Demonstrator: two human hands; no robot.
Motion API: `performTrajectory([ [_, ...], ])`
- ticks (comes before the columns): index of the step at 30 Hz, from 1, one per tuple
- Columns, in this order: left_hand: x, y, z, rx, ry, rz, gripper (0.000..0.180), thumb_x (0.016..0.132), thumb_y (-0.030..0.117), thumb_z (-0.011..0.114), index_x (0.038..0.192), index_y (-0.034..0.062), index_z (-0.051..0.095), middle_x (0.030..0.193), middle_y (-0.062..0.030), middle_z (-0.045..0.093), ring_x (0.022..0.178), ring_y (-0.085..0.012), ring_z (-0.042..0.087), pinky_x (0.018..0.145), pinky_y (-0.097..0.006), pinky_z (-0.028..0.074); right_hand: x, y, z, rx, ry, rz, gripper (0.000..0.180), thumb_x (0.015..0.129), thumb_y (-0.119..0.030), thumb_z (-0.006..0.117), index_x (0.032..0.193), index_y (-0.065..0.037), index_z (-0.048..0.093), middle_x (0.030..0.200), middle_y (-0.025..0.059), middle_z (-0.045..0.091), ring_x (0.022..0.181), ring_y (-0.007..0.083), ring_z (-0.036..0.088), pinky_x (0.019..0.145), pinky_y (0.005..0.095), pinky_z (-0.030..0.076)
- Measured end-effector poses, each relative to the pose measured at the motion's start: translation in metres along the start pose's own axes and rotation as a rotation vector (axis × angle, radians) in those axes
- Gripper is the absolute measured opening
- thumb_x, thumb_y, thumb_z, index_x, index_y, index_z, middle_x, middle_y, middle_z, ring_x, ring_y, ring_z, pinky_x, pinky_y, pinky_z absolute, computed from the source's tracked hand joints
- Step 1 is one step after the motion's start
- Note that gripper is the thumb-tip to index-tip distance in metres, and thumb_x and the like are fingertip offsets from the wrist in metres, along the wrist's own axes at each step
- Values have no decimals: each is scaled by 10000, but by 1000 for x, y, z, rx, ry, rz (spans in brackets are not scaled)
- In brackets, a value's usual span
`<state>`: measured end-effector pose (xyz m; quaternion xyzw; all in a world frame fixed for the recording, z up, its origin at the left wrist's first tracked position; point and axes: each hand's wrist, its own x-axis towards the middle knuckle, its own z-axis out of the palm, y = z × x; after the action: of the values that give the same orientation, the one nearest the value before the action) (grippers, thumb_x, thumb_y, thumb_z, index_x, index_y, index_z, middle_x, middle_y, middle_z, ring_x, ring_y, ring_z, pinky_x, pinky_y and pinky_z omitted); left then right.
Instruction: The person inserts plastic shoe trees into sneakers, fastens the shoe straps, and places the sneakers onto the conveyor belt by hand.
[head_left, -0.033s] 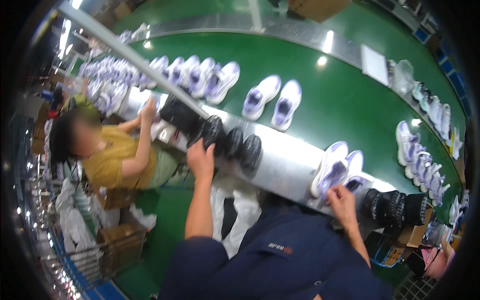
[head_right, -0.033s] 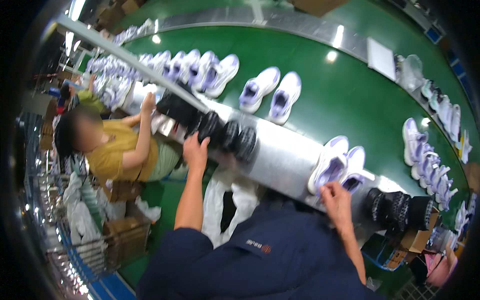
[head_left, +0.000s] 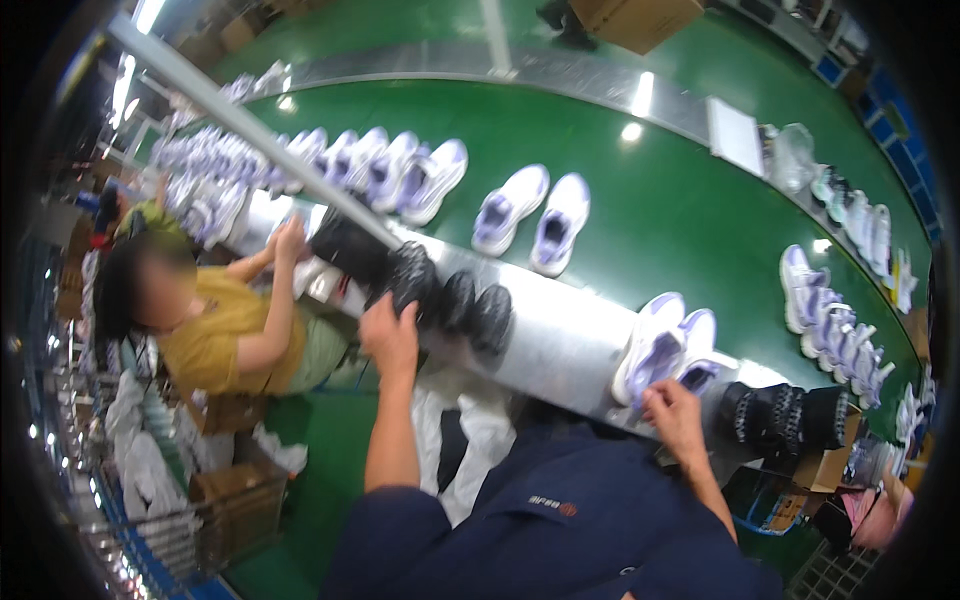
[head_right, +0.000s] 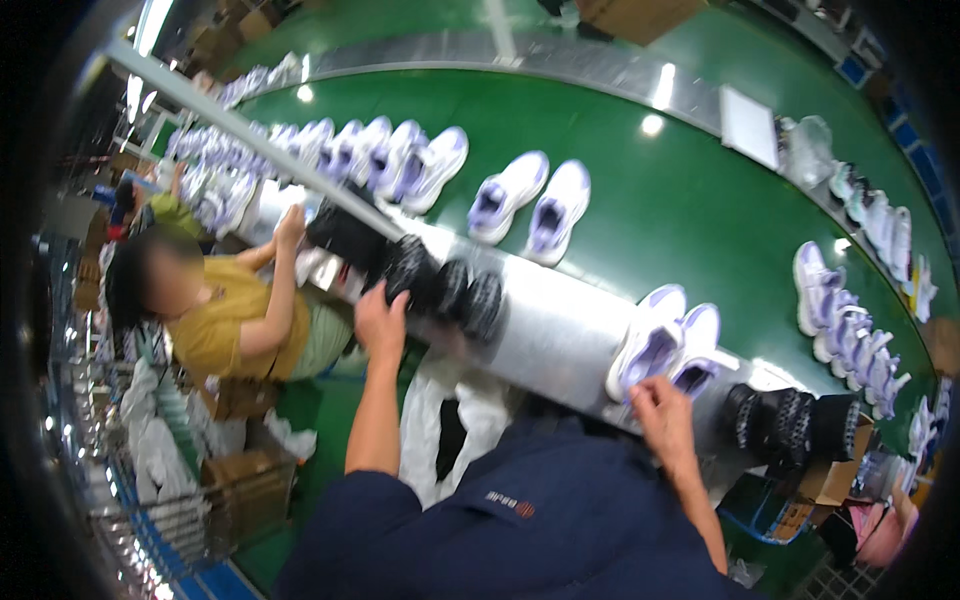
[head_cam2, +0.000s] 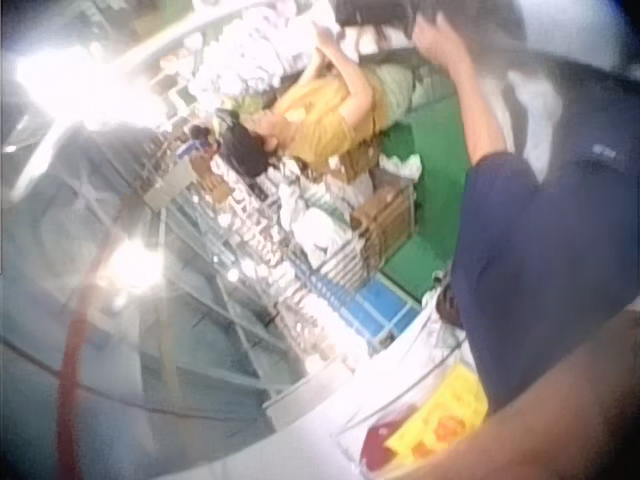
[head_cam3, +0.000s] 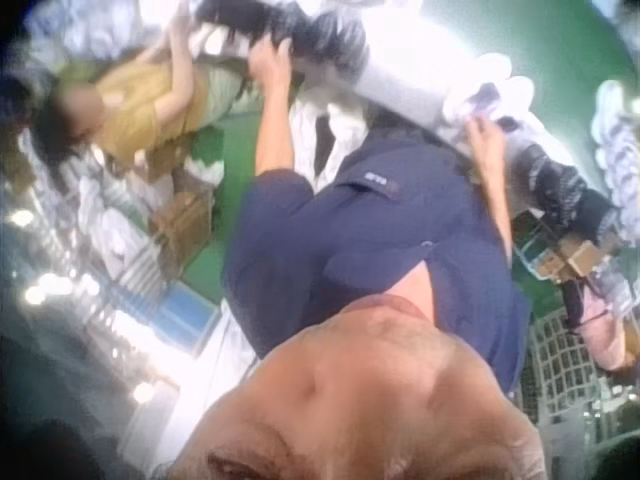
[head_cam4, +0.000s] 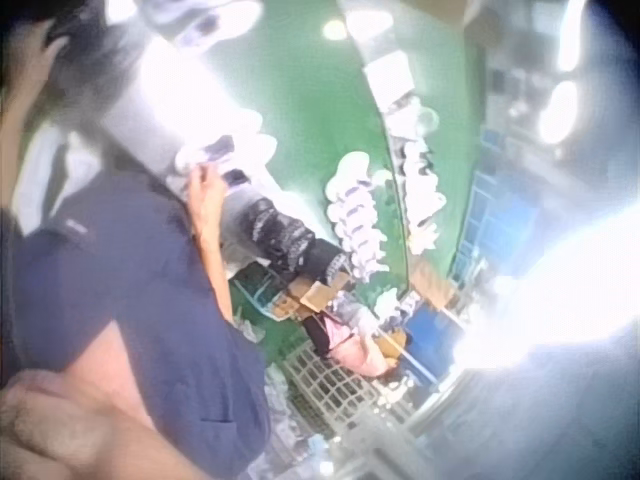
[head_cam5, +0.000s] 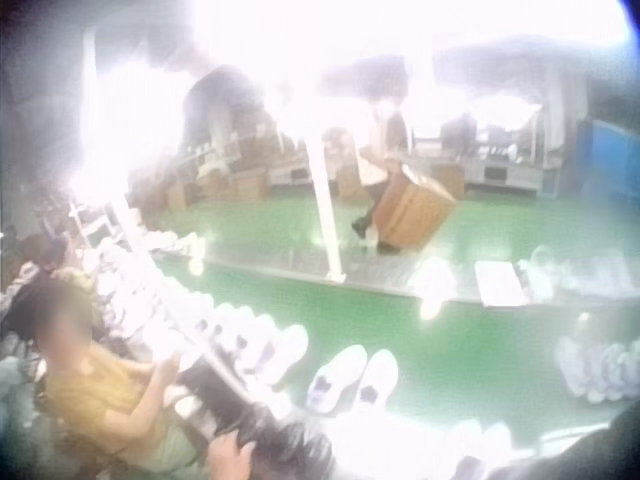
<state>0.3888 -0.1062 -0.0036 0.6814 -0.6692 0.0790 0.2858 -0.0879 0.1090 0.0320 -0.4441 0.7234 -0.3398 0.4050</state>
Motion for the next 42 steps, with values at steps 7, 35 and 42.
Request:
performTrajectory([
  [7,-24,218,-126,-369,-57,346,403,748,152,785,1084,-21,645,1010,-158,622,923,-360,589,837,-459,469,9,-54,83,681,-140,208,415,952,-245,669,1220,49,549,1030,90,669,912,158,644,766,314,550],
  [35,-66,327,40,-652,-694,739,70,751,28,630,805,-17,636,889,-208,644,927,-382,576,853,-454,465,-23,-97,-17,-714,-67,56,381,865,-319,692,849,57,629,764,279,667,752,456,669,702,524,527],
  [42,-57,301,61,-904,-912,486,163,825,35,635,956,18,729,846,-182,704,797,-365,661,747,-425,537,9,-42,68,-844,157,-307,477,882,-185,629,1234,118,526,846,208,661,792,324,682,605,436,562],
])
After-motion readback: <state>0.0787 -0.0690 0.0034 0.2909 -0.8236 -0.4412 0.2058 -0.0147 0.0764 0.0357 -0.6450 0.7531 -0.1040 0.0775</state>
